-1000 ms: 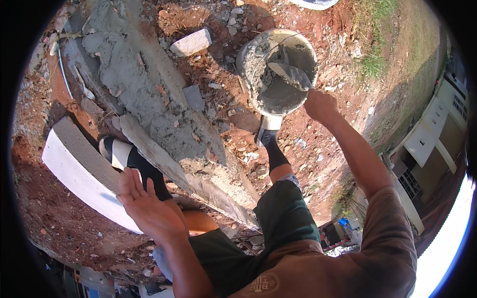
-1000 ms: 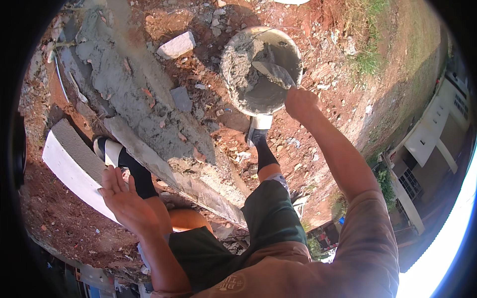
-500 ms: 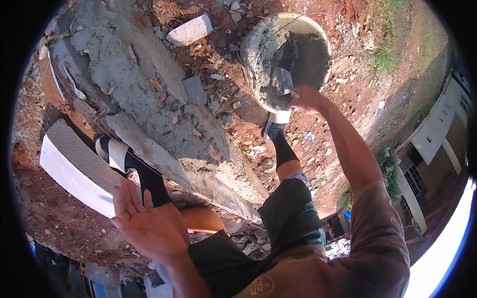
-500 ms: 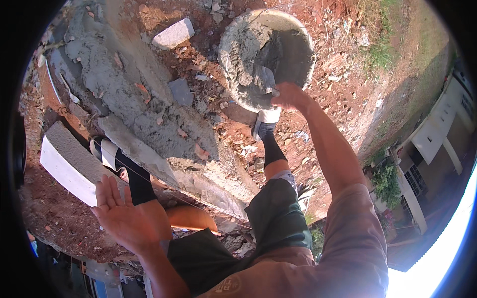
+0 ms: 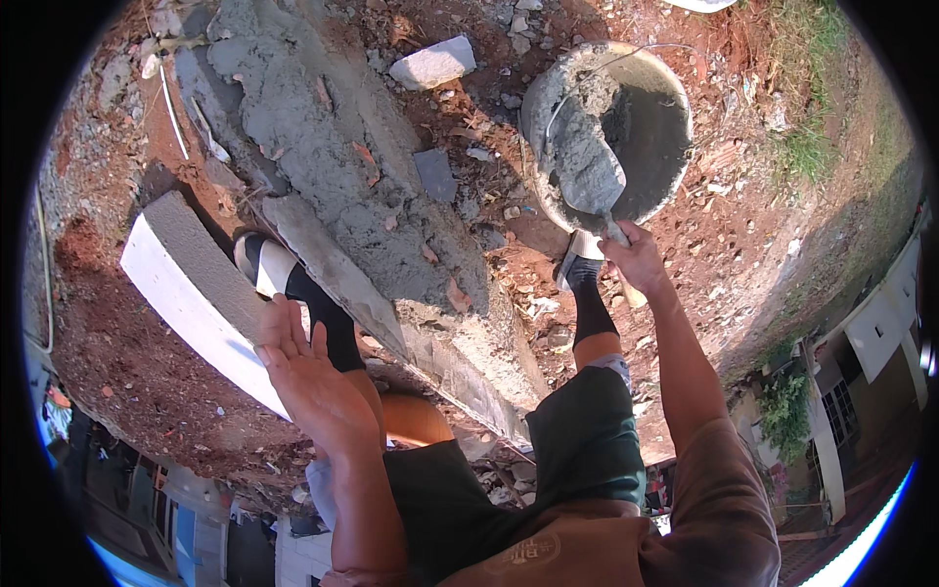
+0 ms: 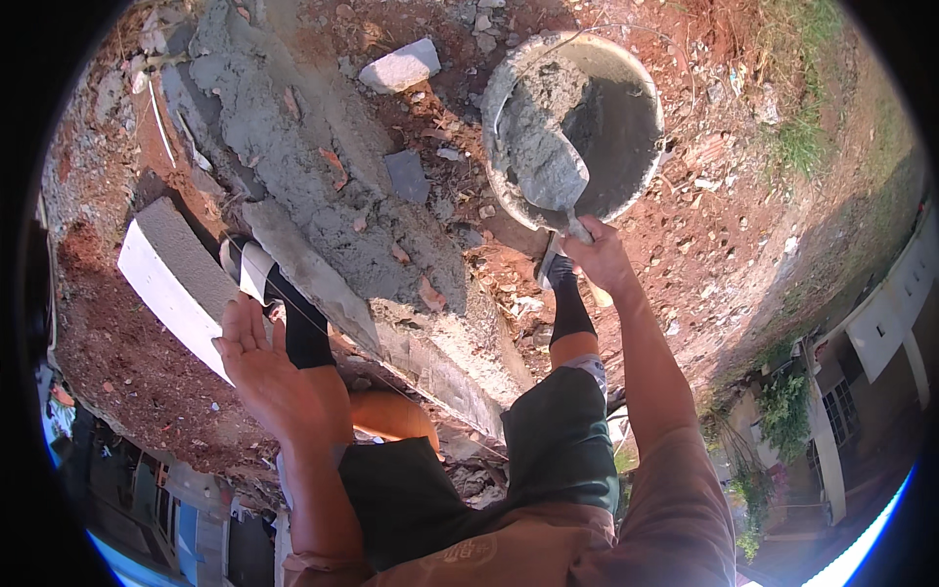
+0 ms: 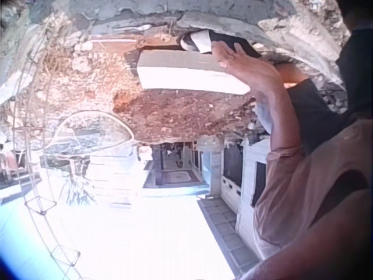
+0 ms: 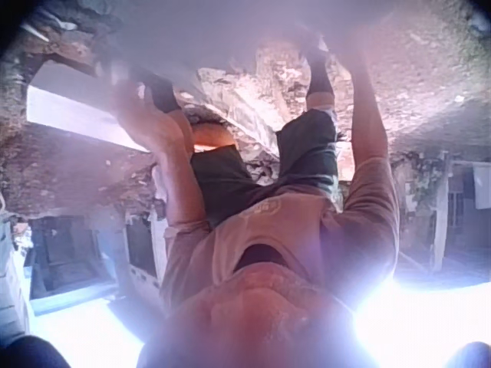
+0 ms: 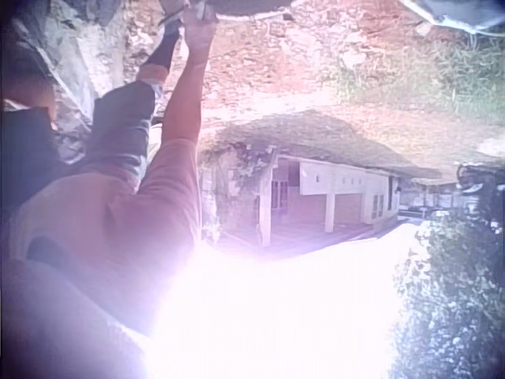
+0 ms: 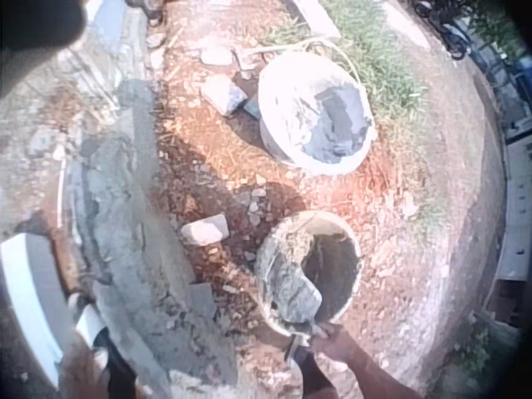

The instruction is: The person lays bricks along a foundation trench, applying mortar with a trowel and adjusting brick positions. The person also carries a large white block and places it on the wall.

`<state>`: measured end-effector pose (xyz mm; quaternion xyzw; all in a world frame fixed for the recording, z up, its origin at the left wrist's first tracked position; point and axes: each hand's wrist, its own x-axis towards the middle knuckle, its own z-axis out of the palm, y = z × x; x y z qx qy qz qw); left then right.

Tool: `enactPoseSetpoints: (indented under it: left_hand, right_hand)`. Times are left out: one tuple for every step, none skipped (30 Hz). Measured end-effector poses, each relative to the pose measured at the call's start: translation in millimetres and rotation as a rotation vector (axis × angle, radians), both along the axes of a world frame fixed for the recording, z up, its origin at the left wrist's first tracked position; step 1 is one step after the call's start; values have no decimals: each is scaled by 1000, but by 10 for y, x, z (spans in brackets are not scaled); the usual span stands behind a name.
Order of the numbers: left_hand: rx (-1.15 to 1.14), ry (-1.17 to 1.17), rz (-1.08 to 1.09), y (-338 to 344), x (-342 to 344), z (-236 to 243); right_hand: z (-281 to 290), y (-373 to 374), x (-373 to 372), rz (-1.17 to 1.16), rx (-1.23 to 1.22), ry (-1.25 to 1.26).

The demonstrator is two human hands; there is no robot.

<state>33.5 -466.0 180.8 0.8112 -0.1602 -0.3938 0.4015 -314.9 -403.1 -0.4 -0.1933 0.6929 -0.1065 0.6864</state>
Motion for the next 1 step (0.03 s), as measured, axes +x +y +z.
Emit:
enactPoseSetpoints:
  left_hand:
    - [26,2,-16,28,42,-15]
  right_hand:
    - [-36,-20,120,7,-1,-27]
